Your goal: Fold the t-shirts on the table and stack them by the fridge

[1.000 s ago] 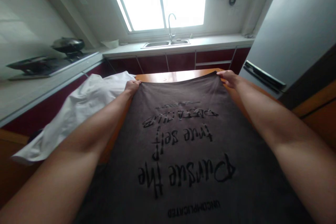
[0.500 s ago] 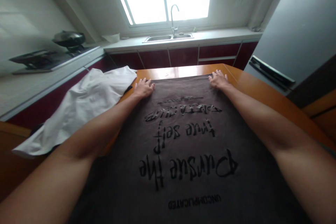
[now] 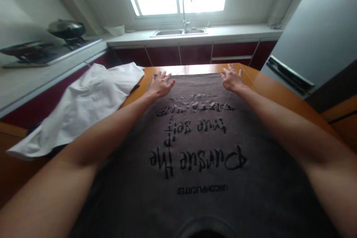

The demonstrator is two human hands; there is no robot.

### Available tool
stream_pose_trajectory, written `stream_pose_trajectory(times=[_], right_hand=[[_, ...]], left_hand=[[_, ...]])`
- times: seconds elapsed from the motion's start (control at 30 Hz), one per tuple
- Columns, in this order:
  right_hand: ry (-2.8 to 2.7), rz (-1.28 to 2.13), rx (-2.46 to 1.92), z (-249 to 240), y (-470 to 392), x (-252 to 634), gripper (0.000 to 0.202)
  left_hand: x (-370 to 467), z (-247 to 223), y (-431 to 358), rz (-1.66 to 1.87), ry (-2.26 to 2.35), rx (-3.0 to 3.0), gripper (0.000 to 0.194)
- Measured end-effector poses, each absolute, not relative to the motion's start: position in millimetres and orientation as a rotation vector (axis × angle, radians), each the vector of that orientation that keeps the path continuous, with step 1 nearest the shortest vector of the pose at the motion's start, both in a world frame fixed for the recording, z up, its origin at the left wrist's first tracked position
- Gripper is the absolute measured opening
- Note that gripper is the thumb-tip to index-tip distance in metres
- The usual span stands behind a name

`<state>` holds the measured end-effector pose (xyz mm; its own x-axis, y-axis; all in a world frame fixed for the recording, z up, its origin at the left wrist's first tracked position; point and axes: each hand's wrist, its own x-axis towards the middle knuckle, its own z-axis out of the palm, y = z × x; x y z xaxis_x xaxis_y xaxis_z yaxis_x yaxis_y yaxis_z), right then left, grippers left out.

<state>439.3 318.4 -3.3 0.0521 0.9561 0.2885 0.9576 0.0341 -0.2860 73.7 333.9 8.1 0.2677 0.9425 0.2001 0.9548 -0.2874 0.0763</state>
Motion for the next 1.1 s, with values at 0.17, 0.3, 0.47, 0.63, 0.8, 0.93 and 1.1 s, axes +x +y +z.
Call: stream_pose_trajectory(times=[0.17,0.3,0.47,0.63,0.8,0.93,1.1], right_hand=[[-2.201,0.074,-1.565,30.2,192.3,388.5,0.058],[-2.330,0.152,-1.400,39.0,65.3,365.0,0.057],[-2.398,0.237,-1.453,9.8,-58.9,359.0,0.060],[-2.390,0.273,-1.510,-8.5,-101.9,356.9,0.061],[-2.359,0.229,-1.499,-5.1,-125.7,347.5,0.060],[-2.410,0.280,-1.503,-9.9,-140.8,341.7,0.062],[-2.290,0.246,-1.578,28.5,-111.9,330.0,0.058]], left_hand=[[88.4,29.2,192.8,-0.180,-1.470,-2.792,0.065],[79.8,39.5,71.3,-0.114,-1.338,-2.969,0.059],[70.0,26.6,-43.3,-0.176,-1.292,-3.062,0.062],[70.5,10.8,-89.9,-0.234,-1.254,-3.089,0.067],[78.5,17.1,-111.5,-0.341,-1.247,-3.070,0.067],[81.1,16.5,-128.4,-0.222,-1.175,-3.167,0.075],[83.6,32.7,-105.0,-0.339,-1.256,-3.123,0.067]])
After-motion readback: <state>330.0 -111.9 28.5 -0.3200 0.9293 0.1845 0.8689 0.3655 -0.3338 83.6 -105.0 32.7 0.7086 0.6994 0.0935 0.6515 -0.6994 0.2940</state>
